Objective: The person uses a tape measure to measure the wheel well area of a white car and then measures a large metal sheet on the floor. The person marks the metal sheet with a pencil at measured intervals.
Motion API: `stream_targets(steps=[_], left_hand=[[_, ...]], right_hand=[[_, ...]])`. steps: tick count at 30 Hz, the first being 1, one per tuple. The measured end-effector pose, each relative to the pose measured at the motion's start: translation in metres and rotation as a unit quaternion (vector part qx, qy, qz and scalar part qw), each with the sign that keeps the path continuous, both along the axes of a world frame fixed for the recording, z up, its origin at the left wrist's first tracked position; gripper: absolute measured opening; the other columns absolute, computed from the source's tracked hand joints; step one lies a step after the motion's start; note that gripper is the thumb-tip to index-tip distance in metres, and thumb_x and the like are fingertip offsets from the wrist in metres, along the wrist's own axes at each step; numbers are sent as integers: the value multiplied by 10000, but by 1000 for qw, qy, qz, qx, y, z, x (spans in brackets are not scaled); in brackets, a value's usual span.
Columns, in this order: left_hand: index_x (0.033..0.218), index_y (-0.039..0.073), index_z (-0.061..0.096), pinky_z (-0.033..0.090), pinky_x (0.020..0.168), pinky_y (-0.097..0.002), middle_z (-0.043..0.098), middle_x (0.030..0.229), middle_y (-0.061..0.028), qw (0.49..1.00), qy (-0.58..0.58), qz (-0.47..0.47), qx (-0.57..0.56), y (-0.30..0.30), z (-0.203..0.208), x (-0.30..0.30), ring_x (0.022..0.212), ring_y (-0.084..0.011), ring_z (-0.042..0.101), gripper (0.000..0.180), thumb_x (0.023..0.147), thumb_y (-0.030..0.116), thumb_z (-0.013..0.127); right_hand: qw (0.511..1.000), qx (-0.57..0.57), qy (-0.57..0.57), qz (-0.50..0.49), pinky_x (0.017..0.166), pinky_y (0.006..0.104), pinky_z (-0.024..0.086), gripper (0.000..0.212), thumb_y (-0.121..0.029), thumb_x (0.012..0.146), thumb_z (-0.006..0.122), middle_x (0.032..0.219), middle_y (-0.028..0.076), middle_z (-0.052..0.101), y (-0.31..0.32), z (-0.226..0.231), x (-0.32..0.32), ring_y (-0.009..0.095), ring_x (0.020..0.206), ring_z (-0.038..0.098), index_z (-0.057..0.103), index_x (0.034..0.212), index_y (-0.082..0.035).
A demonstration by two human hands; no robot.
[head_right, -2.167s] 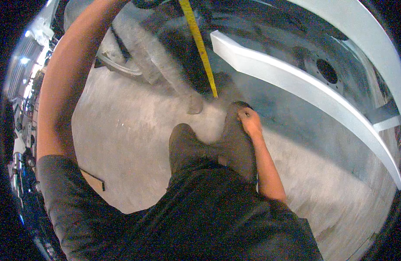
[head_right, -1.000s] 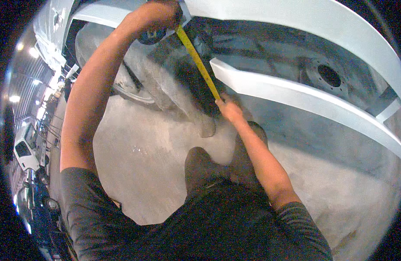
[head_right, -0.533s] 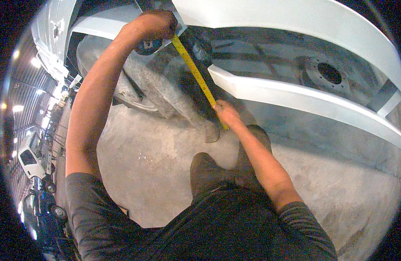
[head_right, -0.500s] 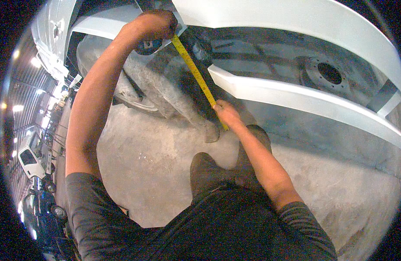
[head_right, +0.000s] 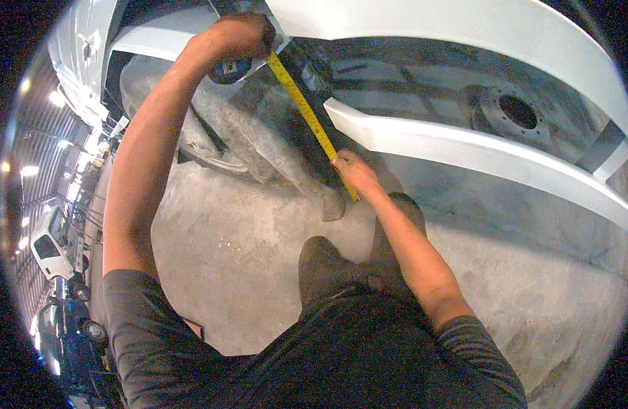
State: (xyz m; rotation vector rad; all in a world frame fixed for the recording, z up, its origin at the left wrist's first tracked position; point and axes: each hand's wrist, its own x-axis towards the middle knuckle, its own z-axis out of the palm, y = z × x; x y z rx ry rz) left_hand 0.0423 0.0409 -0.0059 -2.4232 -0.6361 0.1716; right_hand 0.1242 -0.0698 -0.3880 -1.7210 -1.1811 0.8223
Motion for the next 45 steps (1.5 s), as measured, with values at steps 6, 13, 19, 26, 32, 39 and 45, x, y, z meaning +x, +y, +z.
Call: stream_targets(steps=[6,13,19,26,32,39,45], left_hand=[[928,84,729,539,745,-433,702,907,-154,1000,-13,-3,-6,-1,-2,-3,841,-305,684,248,721,220,706],[899,42,724,531,738,-438,690,931,-197,998,58,29,-9,-5,2,5,840,-337,678,321,694,286,681],[885,39,728,526,707,-434,685,886,-213,997,61,4,35,-22,9,-1,806,-333,679,300,682,257,694],[873,16,722,526,690,-431,690,854,-199,996,15,54,68,-38,-4,6,767,-328,671,281,701,236,683],[903,8,712,519,701,-430,684,870,-202,999,23,17,26,-38,-5,15,782,-320,666,286,733,234,671],[909,26,702,518,681,-429,681,834,-186,998,62,2,19,9,0,20,746,-293,668,239,765,211,658],[914,27,690,513,654,-424,674,798,-182,997,71,32,25,40,-6,20,698,-288,663,209,802,196,637]], right_hand=[[997,61,-18,-40,830,389,466,423,-399,893,523,979,181,655,5,-15,-4,310,929,625,628,1089,-40],[999,41,19,-7,984,405,427,498,-432,907,531,1244,185,589,-5,22,-2,333,1155,565,554,1264,-87],[997,68,17,11,1006,408,408,492,-450,904,539,1249,169,595,16,0,7,353,1171,547,551,1269,-119],[995,-30,-29,-91,828,351,466,368,-378,894,555,958,114,683,-53,-43,36,259,864,628,659,1023,-49],[992,-56,-70,-85,903,422,462,372,-387,861,549,1050,164,658,-98,-103,45,357,988,603,679,1021,-77],[989,-42,-70,-124,877,406,474,404,-365,849,523,937,153,690,-95,-93,32,318,940,636,680,1063,-60],[990,-59,-51,-115,856,433,484,371,-348,838,520,997,159,681,-80,-95,26,331,957,634,683,1053,-94]])
